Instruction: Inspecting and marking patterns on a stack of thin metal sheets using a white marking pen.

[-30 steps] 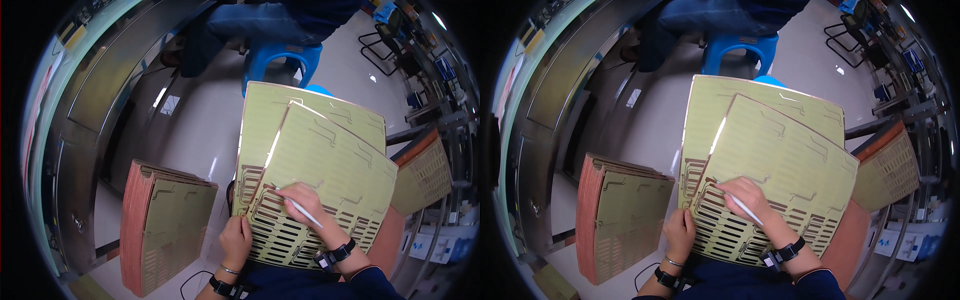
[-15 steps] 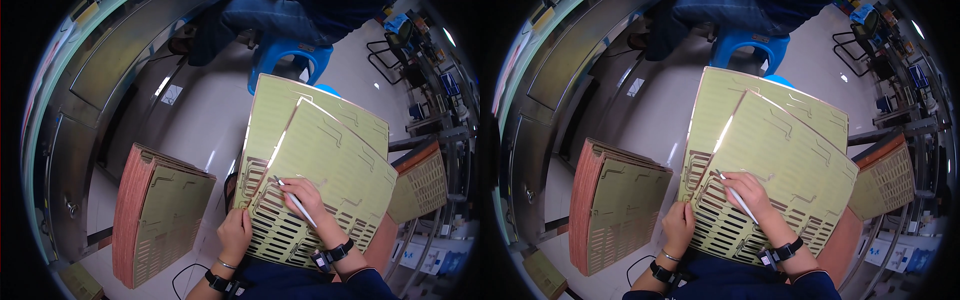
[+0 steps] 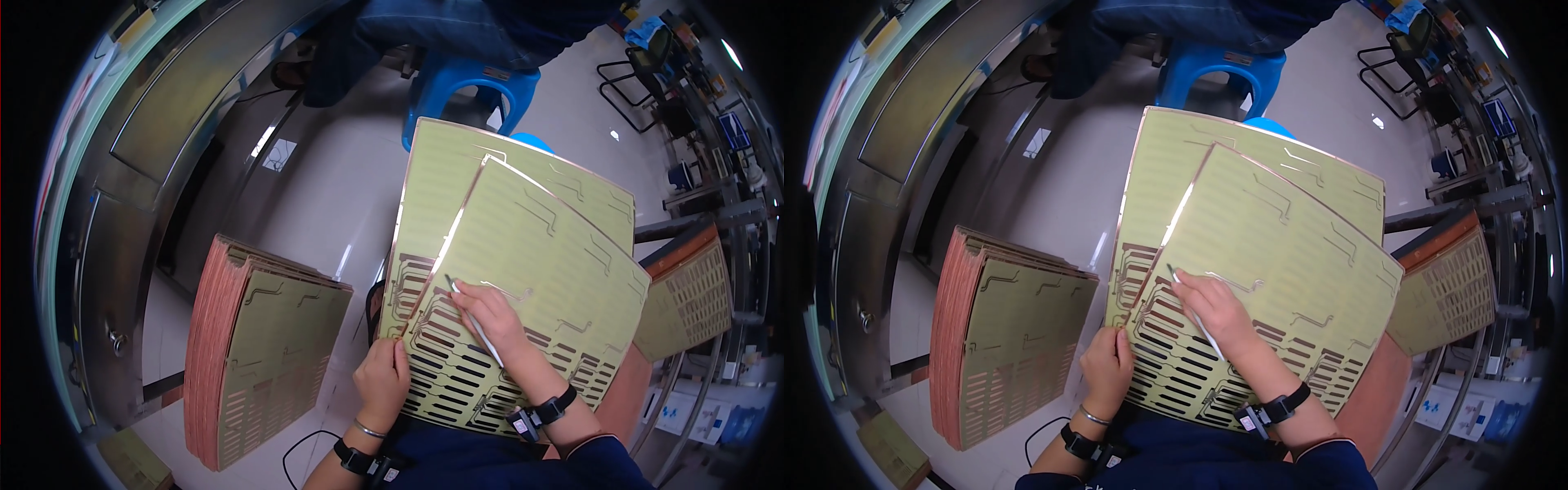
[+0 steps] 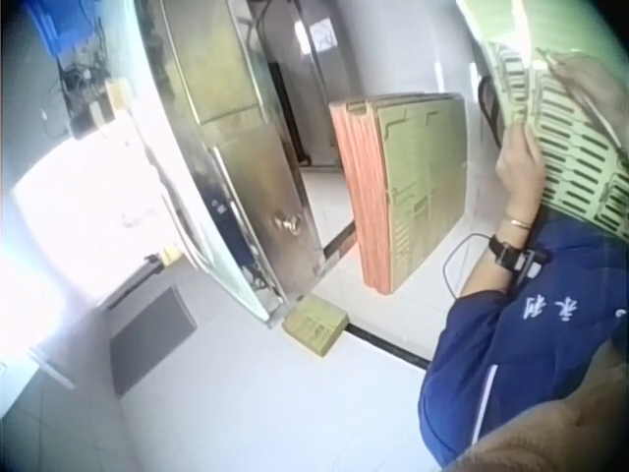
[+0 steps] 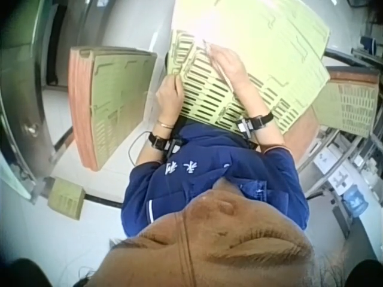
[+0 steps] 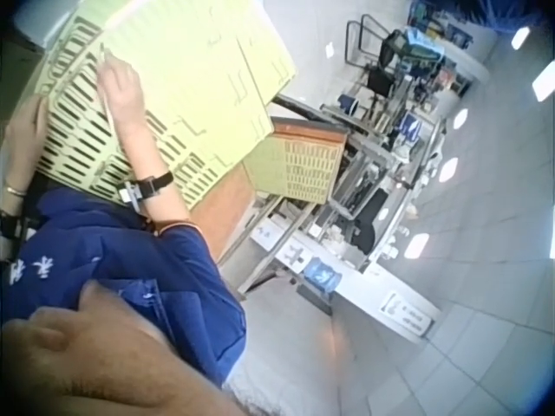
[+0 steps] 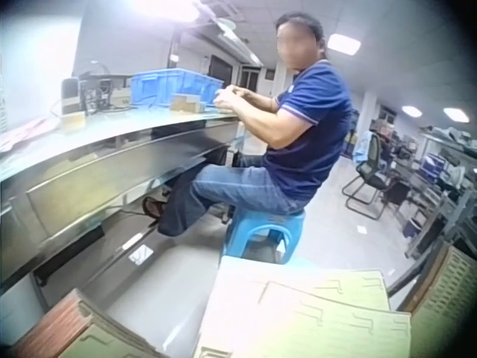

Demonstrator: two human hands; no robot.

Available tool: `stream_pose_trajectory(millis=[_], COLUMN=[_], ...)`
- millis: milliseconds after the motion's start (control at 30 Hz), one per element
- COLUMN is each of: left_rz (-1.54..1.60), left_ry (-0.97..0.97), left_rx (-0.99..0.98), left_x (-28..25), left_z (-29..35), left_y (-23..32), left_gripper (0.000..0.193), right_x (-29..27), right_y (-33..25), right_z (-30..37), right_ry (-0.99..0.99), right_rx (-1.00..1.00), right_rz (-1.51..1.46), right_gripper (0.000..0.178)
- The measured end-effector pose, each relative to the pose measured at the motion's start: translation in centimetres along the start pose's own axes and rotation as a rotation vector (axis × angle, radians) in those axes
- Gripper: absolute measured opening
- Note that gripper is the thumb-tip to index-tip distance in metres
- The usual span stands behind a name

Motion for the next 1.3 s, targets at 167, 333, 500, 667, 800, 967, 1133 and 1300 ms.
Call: stream_pose_trajectory(millis=[167,333,500,667,800,967,1133,1300], left_rz=[0.003,-0.008,-0.036,-0.046,-0.043,-0.031,-0.019,-0.041], left_ry=[-0.014,-0.008,-0.046,-0.050,-0.051,-0.005,0.005,-0.047], left_rx=[-0.003,-0.012,-0.030,-0.023,-0.026,-0.008,0.007,-0.029], left_x=[0.1,0.3,0.6,0.5,0.5,0.2,0.1,0.6], left_z=[-0.1,0.1,0.2,-0.1,0.0,0.0,0.0,0.0], left_y=[0.3,-0.1,-0.4,-0.1,-0.2,0.0,0.2,-0.2], left_gripper=[0.016,0.017,0.015,0.015,0.014,0.016,0.016,0.016], right_x=[-0.7,-1.0,-0.9,-0.8,-0.9,-0.7,-0.8,-1.9], right_y=[0.7,1.1,0.8,1.1,1.1,1.2,1.2,2.6], right_z=[0.1,0.5,0.3,0.4,0.2,0.1,0.3,0.6], right_ry=[0.045,0.016,-0.018,-0.007,0.001,0.022,-0.005,0.100], right_rx=[0.034,0.034,-0.011,0.003,0.027,0.063,0.044,0.178], right_rz=[-0.092,-0.223,-0.218,-0.219,-0.239,-0.236,-0.250,-0.353], right_gripper=[0.027,0.026,0.029,0.028,0.026,0.024,0.022,0.020])
Point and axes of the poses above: each hand's wrist, its own z-axis away from the middle knuckle, its own x-axis out of the palm, y = z × x, the point moved 8 cm from there along -z, towards the middle knuckle, and after that the axes turned 14 degrees about -y, right-handed, at the moved point
